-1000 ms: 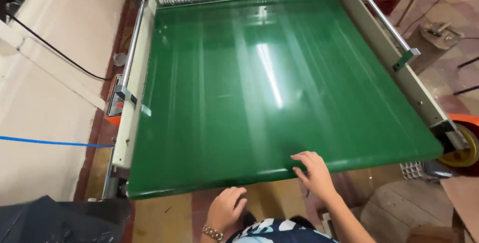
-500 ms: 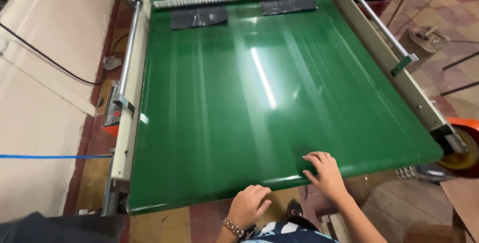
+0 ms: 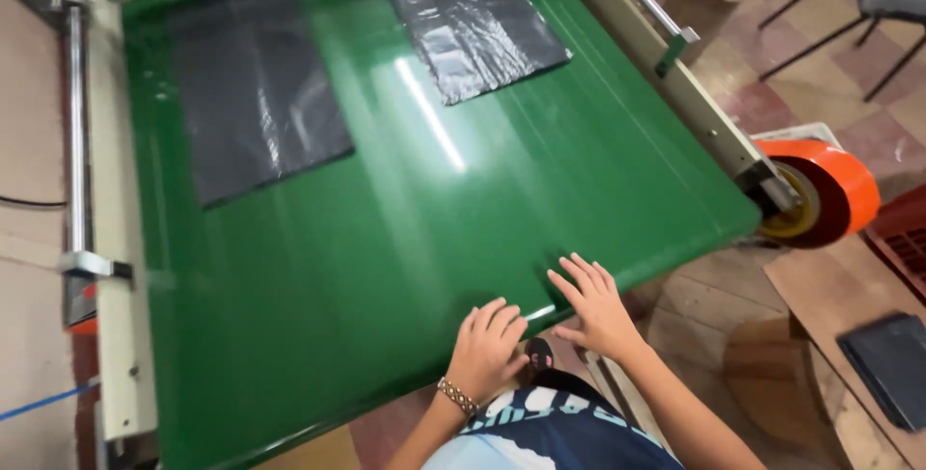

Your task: Picking up plastic bags from a conveyor belt, folding them into smaller sizes, and stacking them into a plastic crate.

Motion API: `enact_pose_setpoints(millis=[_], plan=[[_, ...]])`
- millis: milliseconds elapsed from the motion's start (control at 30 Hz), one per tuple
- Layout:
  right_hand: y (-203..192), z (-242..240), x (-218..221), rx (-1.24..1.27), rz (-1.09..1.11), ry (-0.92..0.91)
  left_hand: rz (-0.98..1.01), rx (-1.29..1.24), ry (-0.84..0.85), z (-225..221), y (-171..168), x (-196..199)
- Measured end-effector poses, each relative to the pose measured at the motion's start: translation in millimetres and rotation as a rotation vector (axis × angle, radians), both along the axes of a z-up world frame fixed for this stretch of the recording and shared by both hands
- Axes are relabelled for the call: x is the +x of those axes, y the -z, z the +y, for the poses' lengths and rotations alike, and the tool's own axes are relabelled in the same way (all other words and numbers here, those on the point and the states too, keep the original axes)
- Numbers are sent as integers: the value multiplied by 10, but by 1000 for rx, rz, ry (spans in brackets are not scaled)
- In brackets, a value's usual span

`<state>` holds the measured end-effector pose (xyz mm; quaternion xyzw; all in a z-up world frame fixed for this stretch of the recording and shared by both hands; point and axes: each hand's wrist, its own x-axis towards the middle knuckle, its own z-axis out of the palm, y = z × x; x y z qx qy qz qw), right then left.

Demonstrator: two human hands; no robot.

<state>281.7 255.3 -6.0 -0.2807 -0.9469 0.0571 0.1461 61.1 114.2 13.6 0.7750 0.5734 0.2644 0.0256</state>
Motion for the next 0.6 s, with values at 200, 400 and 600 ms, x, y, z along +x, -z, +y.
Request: enact_pose_setpoints(millis=[200, 400, 600], plan=[[-59, 244, 342, 92, -121, 12, 174, 45, -43, 466, 142, 247], [-49, 601, 702, 109, -179, 109, 257, 16, -91, 805, 209, 516], [3, 1082, 1112, 153, -152, 83, 270, -6, -95, 1040, 244, 681]])
